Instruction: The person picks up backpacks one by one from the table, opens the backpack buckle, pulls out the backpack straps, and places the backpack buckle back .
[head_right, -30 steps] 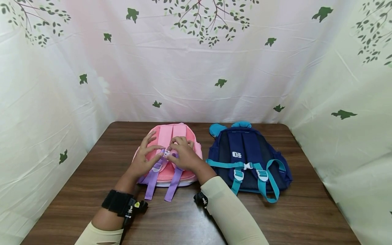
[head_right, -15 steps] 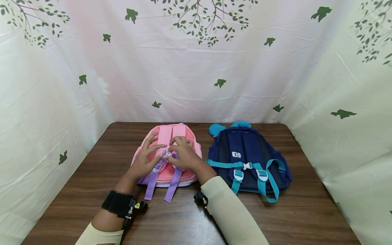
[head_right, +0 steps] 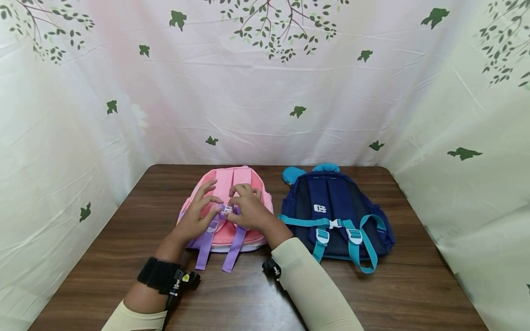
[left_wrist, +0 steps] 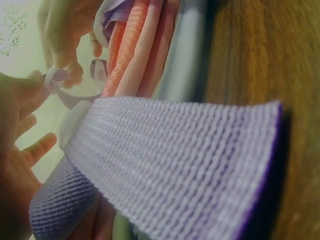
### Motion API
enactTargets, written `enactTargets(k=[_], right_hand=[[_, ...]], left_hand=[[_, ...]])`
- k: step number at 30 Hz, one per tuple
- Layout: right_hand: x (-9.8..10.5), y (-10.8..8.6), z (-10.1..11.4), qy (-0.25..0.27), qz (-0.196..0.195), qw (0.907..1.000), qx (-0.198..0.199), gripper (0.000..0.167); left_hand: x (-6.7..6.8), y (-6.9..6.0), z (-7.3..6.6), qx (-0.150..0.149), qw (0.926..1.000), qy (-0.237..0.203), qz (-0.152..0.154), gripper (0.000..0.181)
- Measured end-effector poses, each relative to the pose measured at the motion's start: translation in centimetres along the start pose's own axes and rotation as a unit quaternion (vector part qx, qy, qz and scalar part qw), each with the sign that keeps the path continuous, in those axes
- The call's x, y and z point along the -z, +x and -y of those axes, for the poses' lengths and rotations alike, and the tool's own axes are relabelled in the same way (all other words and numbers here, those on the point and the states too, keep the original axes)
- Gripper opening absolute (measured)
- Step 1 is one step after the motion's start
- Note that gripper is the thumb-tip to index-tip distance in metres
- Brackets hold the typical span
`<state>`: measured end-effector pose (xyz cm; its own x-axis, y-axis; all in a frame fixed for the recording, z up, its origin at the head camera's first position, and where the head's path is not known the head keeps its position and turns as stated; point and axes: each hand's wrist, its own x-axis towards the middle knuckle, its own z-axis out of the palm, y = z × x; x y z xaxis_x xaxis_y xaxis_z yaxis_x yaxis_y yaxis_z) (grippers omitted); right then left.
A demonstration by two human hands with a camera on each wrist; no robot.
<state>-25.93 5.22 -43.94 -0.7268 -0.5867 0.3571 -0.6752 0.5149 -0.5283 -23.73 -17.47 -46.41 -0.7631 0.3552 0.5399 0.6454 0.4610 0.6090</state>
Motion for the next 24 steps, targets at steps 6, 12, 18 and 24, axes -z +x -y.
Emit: enactTargets(k=[6,12,18,24], right_hand=[[0.03,0.02,0.11,0.003,-0.002,1.0000,-0.007,0.013],[-0.13,0.09,-0.11,0.002,-0.008,1.0000,-0.004,0.012],[-0.41,0.09,-0.43,-0.013,-0.003,0.9999,-0.001,0.012],[-0.41,0.08,-0.41,-0.018,-0.006,0.9998,-0.002,0.012]], left_hand=[[-0.28,-0.12,-0.21,0.020,0.9997,-0.011,0.005,0.008],[-0.64,-0.13,-0.28,0.017,0.9993,-0.032,0.008,0.009],[-0.88,-0.11,-0.28,0.017,0.9987,-0.045,0.018,0.008],[-0.87,0.06,-0.14,0.015,0.9982,-0.056,0.018,0.008]])
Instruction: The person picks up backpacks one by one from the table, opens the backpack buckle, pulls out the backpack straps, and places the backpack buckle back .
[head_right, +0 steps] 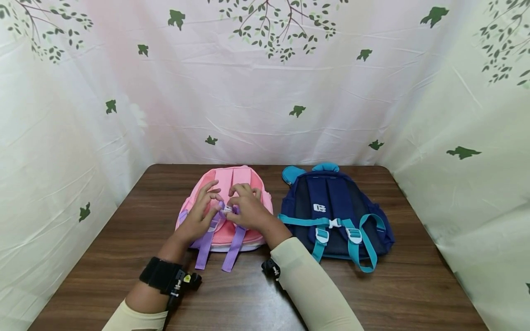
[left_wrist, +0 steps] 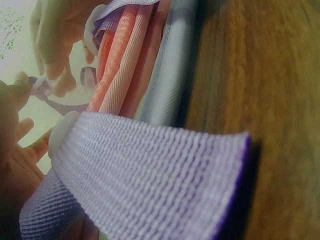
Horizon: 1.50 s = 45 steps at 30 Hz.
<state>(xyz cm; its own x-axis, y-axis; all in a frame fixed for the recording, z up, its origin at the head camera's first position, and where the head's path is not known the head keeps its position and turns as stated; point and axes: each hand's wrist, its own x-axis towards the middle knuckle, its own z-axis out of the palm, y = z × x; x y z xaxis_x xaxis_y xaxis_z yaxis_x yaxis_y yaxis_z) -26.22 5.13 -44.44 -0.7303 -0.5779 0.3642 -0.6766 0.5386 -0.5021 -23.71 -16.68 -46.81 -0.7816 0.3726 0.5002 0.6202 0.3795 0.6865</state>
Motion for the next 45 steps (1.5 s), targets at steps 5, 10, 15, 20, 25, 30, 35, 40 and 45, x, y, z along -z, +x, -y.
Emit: enactTargets(k=[5,10,15,20,25,30,35,40,45], right_hand=[[0.1,0.0,0.2,-0.001,-0.002,1.0000,-0.005,0.013],[0.3,0.0,0.3,-0.002,-0.005,0.9999,-0.011,0.013],[0.5,-0.1,0.4,0.007,-0.009,0.9998,-0.013,0.014],[0.8,-0.2,0.3,0.006,-0.006,0.9999,-0.015,0.018],[1.1,-0.2,0.3,0.005,-0.018,0.9998,-0.007,0.017],[1.6,-0.2,0.4,0.030,-0.028,0.9992,0.000,0.016],[1.8,-0.2,0.3,0.049,-0.030,0.9983,0.004,0.018],[1.8,-0.2,0.3,0.059,-0.032,0.9977,0.010,0.020],[2.1,-0.2,0.4,0.074,-0.034,0.9966,0.005,0.016]], left_hand=[[0.1,0.0,0.2,0.016,0.9996,-0.021,-0.006,0.011],[0.1,0.0,0.3,0.020,0.9994,-0.027,-0.011,0.012],[0.1,0.0,0.3,0.012,0.9995,-0.026,-0.012,0.016],[0.2,-0.1,0.1,0.033,0.9990,-0.031,-0.005,0.025],[0.1,-0.2,0.1,0.054,0.9982,-0.026,0.003,0.036],[0.1,-0.2,0.0,0.053,0.9985,-0.012,-0.004,0.023],[0.1,-0.2,0.1,0.051,0.9986,0.002,-0.012,0.016],[0.1,-0.3,0.1,0.049,0.9987,0.004,-0.013,0.016],[0.1,-0.3,0.2,0.044,0.9989,0.009,-0.011,0.018]])
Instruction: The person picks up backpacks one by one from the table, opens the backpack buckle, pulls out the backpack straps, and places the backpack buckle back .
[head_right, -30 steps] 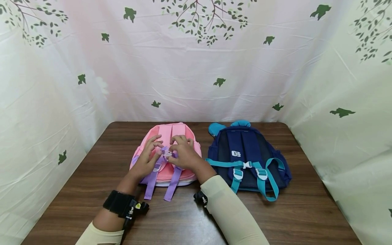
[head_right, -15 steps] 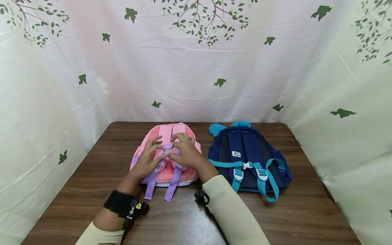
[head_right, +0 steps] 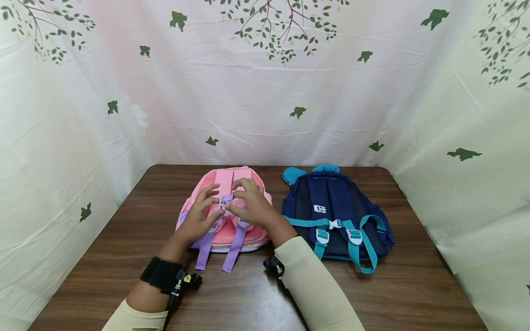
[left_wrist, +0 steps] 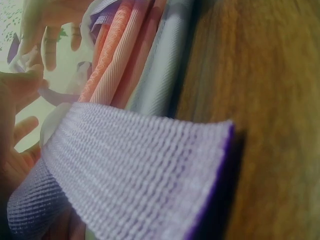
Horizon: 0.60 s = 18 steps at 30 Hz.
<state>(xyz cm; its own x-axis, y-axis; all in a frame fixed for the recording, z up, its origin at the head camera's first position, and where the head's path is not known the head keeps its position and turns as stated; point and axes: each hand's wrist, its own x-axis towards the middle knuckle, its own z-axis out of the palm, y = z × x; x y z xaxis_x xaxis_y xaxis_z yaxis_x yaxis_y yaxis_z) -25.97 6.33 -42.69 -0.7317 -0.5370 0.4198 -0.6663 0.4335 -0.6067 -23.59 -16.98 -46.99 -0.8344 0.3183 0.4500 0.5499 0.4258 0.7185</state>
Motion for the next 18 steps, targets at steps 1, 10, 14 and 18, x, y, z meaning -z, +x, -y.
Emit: enactTargets(k=[1,10,14,18], right_hand=[[0.04,-0.01,0.03,0.002,-0.001,1.0000,-0.001,0.015],[0.13,0.05,0.11,0.002,-0.004,1.0000,-0.005,0.018],[0.09,0.07,0.14,0.007,-0.003,1.0000,-0.005,0.020],[0.05,0.06,0.31,0.010,-0.007,0.9999,-0.001,0.019]], left_hand=[[0.01,-0.02,-0.01,0.000,1.0000,0.001,0.001,0.018],[-0.04,-0.10,0.06,-0.002,1.0000,0.009,-0.001,0.024],[-0.12,0.00,0.01,-0.016,0.9997,0.003,-0.016,0.024],[-0.03,-0.04,-0.12,-0.028,0.9992,0.002,-0.030,0.016]])
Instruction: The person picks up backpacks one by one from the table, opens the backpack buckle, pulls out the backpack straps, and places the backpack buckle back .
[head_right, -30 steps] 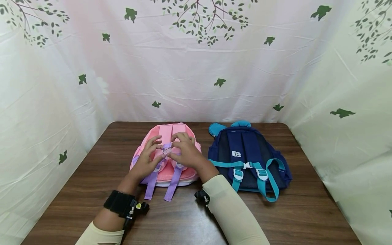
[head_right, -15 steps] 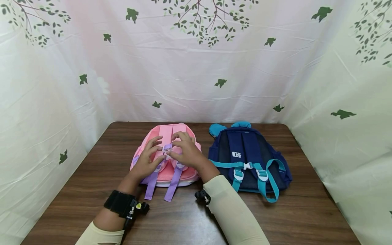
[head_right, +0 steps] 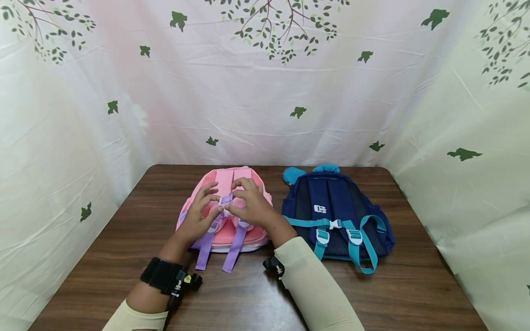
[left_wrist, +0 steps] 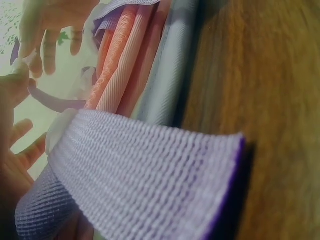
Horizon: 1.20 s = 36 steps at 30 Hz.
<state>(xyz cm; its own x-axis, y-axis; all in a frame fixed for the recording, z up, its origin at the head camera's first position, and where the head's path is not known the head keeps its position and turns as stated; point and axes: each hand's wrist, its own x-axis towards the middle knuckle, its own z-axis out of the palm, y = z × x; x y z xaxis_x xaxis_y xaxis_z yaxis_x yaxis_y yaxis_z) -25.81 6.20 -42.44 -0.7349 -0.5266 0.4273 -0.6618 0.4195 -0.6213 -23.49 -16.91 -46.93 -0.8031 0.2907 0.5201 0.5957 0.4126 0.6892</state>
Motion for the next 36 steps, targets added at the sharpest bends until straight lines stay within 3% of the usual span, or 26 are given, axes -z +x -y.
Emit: enactTargets(k=[6,23,30,36], right_hand=[[-0.20,0.06,0.22,0.004,-0.002,1.0000,0.008,0.018],[0.30,-0.37,0.16,0.004,-0.027,0.9994,0.021,0.021],[0.38,-0.32,-0.19,0.022,-0.047,0.9978,0.042,0.021],[0.42,-0.31,-0.27,0.021,-0.048,0.9975,0.048,0.021]], left_hand=[[0.29,-0.46,-0.30,0.005,0.9999,0.004,-0.015,0.014],[-0.22,-0.16,-0.45,-0.032,0.9988,0.033,-0.018,0.010],[-0.33,-0.20,-0.18,-0.036,0.9977,0.056,-0.009,0.015],[-0.49,-0.16,-0.29,-0.053,0.9969,0.054,-0.019,0.027]])
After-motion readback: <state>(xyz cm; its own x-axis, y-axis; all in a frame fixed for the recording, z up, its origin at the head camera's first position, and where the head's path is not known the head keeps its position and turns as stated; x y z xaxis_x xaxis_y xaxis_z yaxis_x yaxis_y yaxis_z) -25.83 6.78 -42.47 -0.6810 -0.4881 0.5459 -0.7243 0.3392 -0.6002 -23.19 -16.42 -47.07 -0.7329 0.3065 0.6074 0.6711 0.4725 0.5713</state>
